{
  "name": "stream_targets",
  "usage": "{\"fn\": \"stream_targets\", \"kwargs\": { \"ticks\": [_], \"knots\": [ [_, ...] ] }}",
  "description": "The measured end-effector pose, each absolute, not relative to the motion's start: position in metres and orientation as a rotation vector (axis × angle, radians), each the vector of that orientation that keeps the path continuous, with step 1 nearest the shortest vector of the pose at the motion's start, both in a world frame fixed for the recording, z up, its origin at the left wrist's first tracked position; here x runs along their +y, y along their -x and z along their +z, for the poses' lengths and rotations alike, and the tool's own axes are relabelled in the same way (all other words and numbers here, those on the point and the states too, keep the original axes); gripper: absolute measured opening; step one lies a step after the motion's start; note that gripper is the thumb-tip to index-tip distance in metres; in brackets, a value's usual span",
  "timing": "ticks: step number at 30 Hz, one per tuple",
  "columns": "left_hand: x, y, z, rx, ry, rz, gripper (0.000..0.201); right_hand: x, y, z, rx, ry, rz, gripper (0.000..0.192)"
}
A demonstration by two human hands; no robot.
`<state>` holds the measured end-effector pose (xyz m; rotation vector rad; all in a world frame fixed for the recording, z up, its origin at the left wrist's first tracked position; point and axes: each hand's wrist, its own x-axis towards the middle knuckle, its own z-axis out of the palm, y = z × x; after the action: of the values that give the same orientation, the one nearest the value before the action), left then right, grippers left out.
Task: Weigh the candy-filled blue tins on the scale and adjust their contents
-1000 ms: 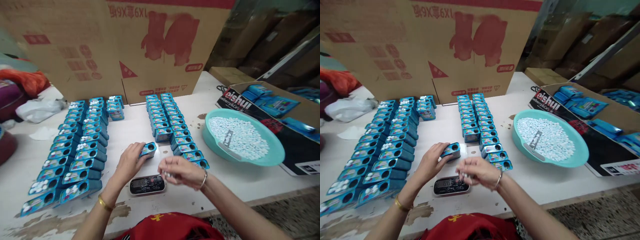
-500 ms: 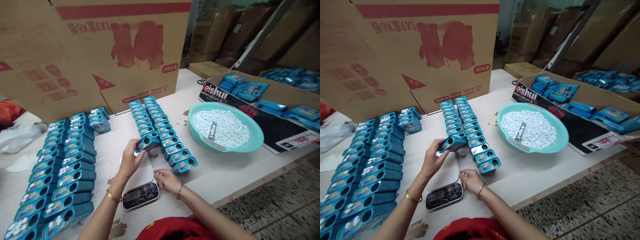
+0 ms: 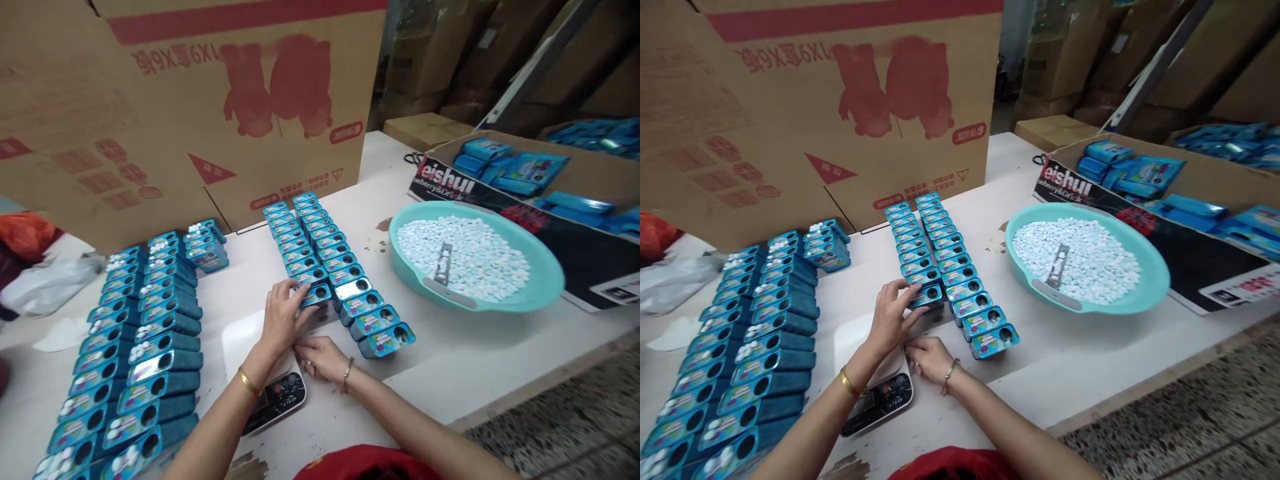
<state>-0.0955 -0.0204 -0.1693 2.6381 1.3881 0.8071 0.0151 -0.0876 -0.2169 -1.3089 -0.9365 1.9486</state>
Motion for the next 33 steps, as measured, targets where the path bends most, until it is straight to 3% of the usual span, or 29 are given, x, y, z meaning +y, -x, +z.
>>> {"fn": "stream_targets", "kwargs": {
  "ticks": [3,9,13,17,20,24,28,33],
  "knots": [
    [0.002,0.117,-0.158,1.541,-2.621,0.884,0.05,-0.096,-0.022,-0.219,-0.913,1.338,1.928,0.043],
    [0.084,0.2,-0.126,2.282,-2.357,0.718,0.03,-0.104,-0.028,-0.223,-1.049,1.376,1.822,0.054],
    [0.099,0.234,-0.115,2.276,-2.388,0.467,0.025,-0.103,-0.033,-0.227,-1.224,1.439,1.652,0.047],
    [0.096,0.241,-0.108,2.107,-2.55,0.236,0.034,-0.102,-0.037,-0.222,-1.497,1.51,1.467,0.03],
    [0.095,0.239,-0.1,2.059,-2.638,0.111,0.029,-0.1,-0.034,-0.212,-1.763,1.535,1.401,0.029],
    [0.069,0.23,-0.078,2.065,-2.708,0.0,0.017,-0.093,-0.022,-0.199,-2.078,1.603,1.374,0.03],
    [-0.001,0.207,-0.057,1.886,-2.893,-0.118,0.017,-0.089,-0.011,-0.193,-2.26,1.712,1.324,0.032],
    [-0.071,0.173,-0.066,1.655,-2.771,-0.433,0.014,-0.093,-0.004,-0.191,-2.265,1.799,1.29,0.037]
  ]
}}
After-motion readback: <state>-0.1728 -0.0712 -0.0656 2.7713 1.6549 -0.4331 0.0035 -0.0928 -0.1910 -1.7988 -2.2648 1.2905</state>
